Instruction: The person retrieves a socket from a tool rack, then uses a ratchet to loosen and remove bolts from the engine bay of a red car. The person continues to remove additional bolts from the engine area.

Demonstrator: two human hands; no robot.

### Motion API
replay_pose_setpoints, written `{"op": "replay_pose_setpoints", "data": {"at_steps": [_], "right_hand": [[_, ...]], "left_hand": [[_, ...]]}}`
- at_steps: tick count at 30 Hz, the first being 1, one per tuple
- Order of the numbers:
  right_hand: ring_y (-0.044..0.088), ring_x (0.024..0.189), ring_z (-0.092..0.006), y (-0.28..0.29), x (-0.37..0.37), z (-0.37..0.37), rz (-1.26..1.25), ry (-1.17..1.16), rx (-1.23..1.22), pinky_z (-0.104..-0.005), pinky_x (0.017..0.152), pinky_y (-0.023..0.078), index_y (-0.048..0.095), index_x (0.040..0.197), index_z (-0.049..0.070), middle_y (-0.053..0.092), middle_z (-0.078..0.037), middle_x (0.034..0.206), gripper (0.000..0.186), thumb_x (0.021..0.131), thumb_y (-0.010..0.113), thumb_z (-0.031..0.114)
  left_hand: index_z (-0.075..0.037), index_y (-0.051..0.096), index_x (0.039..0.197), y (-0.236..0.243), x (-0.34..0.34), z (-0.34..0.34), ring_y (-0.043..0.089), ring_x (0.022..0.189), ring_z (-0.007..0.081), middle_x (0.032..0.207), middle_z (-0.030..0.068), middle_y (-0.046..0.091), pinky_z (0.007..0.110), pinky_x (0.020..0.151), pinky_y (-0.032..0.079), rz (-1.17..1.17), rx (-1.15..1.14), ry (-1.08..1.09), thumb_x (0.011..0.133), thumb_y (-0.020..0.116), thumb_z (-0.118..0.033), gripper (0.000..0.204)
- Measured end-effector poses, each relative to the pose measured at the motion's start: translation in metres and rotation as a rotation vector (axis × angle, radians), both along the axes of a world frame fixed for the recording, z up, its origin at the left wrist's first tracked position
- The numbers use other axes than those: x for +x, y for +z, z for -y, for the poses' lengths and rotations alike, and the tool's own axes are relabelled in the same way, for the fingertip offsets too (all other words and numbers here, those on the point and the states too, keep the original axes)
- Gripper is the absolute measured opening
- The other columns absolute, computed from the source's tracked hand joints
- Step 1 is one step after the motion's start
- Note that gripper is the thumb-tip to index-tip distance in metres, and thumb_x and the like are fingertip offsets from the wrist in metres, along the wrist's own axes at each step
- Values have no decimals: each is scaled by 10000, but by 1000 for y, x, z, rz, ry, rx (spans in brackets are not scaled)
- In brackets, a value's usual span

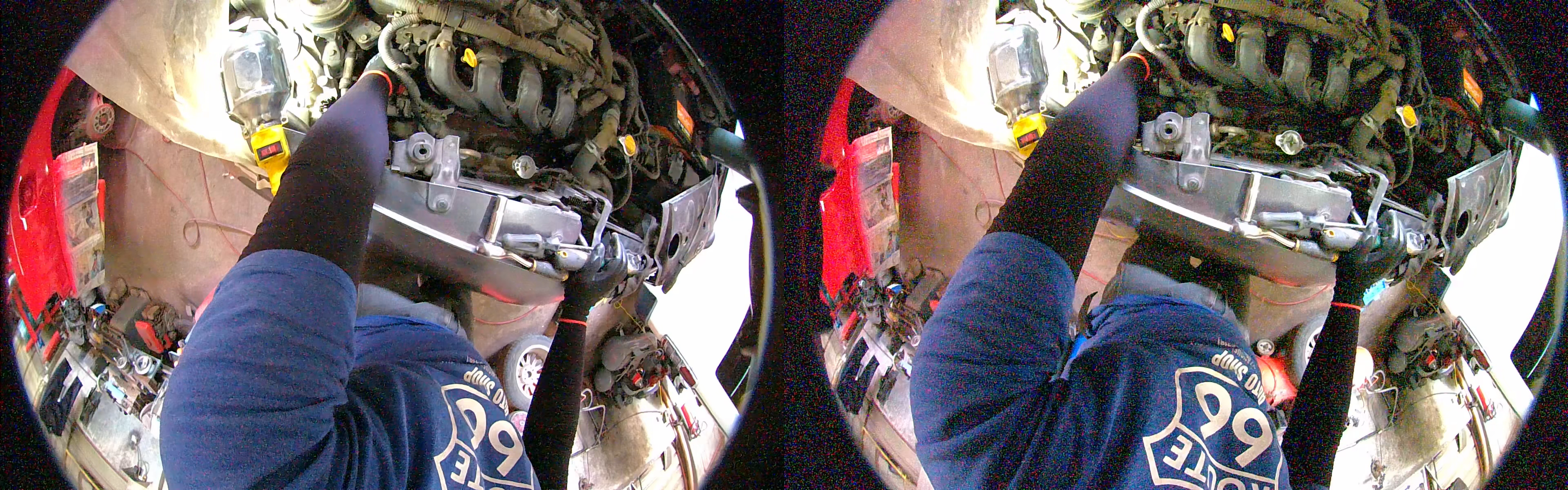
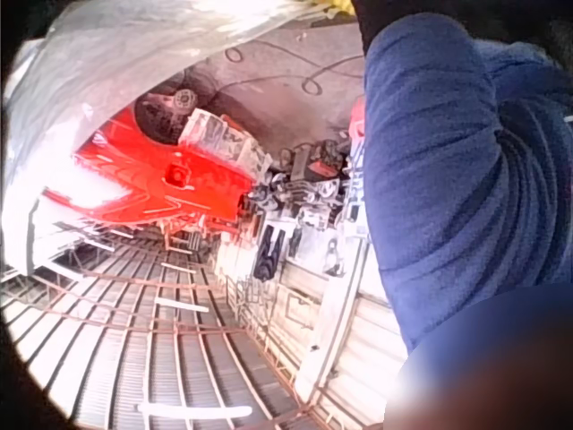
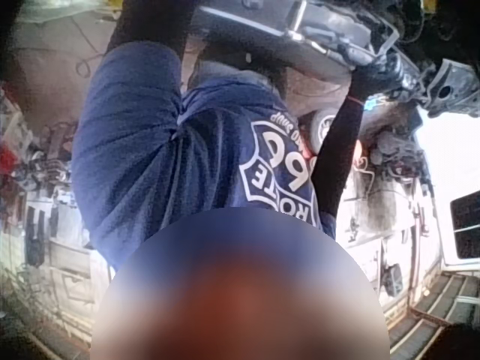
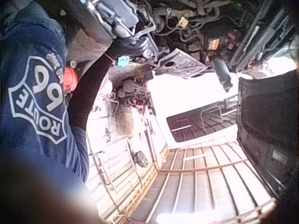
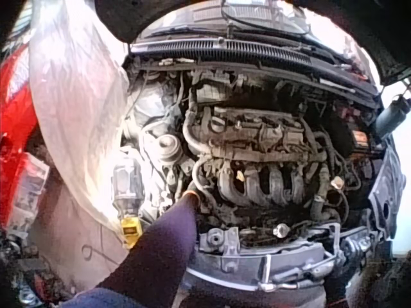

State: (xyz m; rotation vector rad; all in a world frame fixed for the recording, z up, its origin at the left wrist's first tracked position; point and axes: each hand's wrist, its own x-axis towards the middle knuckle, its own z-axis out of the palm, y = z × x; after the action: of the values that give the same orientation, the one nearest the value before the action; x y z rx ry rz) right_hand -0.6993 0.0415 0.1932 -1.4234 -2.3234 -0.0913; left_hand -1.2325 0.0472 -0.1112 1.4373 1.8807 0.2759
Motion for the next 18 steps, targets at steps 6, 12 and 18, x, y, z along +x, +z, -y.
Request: {"op": "replay_pose_setpoints", "data": {"at_steps": [6,12,18], "right_hand": [[550,1163,-338,-2,-1,0,-131,-37,-64,-471,1052,372,600,1220,-29,627,-170,1240,363,979,560,239],[548,1166,-343,4,-2,0,36,-14,-5,-473,1053,374,600,1225,-18,633,-169,1232,373,975,549,255],[553,1169,-341,3,-2,1,1,-12,-31,-470,1054,379,592,1230,-27,613,-178,1261,371,975,541,238]], "left_hand": [[-105,760,887,8,5,1,711,804,291,875,136,736,417,725,562,-24,8,-67,784,719,-366,283],[-103,760,884,11,4,0,710,798,292,871,138,735,418,721,562,-48,5,-130,785,720,-369,287],[-100,760,882,18,7,-1,709,792,294,868,139,735,419,717,562,-82,13,-189,785,721,-371,291]]}}
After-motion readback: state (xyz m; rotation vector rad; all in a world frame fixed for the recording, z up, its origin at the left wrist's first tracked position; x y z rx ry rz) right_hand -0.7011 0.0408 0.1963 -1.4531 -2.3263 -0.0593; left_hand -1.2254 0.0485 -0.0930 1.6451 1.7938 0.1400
